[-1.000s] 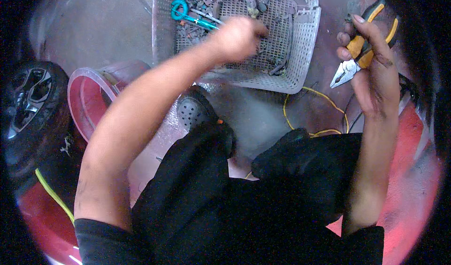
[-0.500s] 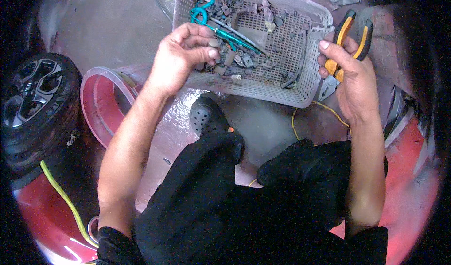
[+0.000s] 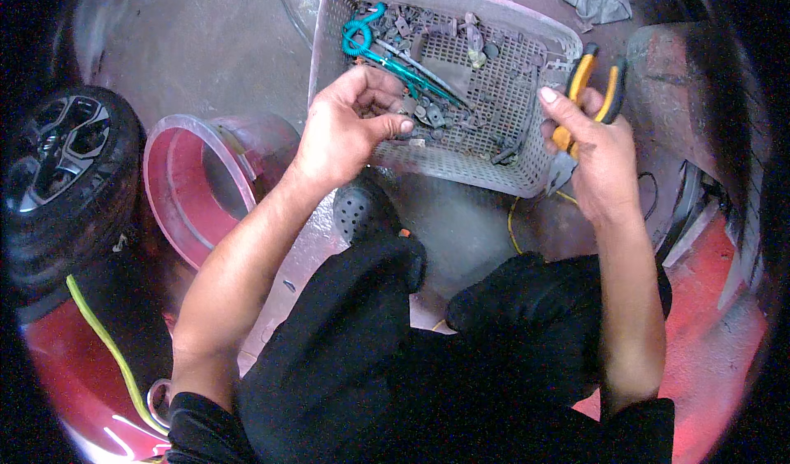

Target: The person works on the front of a red car with the hood open, using pliers to manipulate components near the headlight and engine bay. They repeatedly search through a plastic basket of small parts on the floor, selecting clips and fasteners, and then install them into the car's front assembly.

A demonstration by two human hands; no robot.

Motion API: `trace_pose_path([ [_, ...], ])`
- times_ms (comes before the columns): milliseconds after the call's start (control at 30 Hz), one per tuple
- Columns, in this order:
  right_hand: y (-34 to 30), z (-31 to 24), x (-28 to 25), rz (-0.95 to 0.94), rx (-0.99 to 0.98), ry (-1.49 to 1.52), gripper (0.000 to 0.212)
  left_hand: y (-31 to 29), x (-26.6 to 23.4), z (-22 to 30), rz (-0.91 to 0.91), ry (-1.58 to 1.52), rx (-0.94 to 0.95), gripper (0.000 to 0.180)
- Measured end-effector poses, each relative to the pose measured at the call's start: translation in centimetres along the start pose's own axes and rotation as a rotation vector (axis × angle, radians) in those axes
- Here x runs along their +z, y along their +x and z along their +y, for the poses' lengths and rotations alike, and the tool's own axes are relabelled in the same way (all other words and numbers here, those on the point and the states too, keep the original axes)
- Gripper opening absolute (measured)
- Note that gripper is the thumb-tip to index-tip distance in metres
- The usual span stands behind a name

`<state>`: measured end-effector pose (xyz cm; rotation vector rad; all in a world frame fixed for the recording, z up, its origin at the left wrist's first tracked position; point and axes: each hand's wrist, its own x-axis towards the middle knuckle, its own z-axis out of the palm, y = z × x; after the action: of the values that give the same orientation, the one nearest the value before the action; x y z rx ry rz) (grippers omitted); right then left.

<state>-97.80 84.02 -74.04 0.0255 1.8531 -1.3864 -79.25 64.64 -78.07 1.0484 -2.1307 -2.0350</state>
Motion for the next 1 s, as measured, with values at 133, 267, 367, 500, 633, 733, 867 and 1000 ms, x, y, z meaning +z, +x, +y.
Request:
trace_pose_path([
  [133,-2.1,1.8,1.4,-0.196,0.179,-0.301,0.030,-2.8,2.6,0.4,-0.049,0.119,0.134,0.009],
  [267,-4.8,3.0,2.4,-0.333,0.340,-0.118,0.029,-5.9,6.8,0.0,-0.070,0.290,0.401,0.018],
  [367,-5.5,3.1,1.5,-0.371,0.446,-0.046,0.024,-6.6,6.8,-0.9,-0.102,0.389,0.509,0.019],
  [500,-5.4,3.1,1.0,-0.373,0.376,-0.062,0.022,-6.4,7.0,-0.2,-0.135,0.346,0.456,0.018],
  [633,-5.6,2.2,1.5,-0.355,0.332,-0.014,0.019,-6.4,6.9,0.3,-0.208,-0.019,0.164,0.012],
  [733,-5.5,2.8,0.9,-0.351,0.260,-0.057,0.017,-6.0,6.9,0.3,-0.221,-0.138,-0.061,0.010],
  [867,-5.5,2.3,0.2,-0.287,0.205,-0.051,0.016,-3.7,6.1,-3.3,0.075,0.639,-0.040,0.035],
  [1000,-5.3,2.0,0.0,-0.278,0.170,-0.052,0.018,-0.6,4.2,-7.7,0.085,0.929,-0.068,0.071],
])
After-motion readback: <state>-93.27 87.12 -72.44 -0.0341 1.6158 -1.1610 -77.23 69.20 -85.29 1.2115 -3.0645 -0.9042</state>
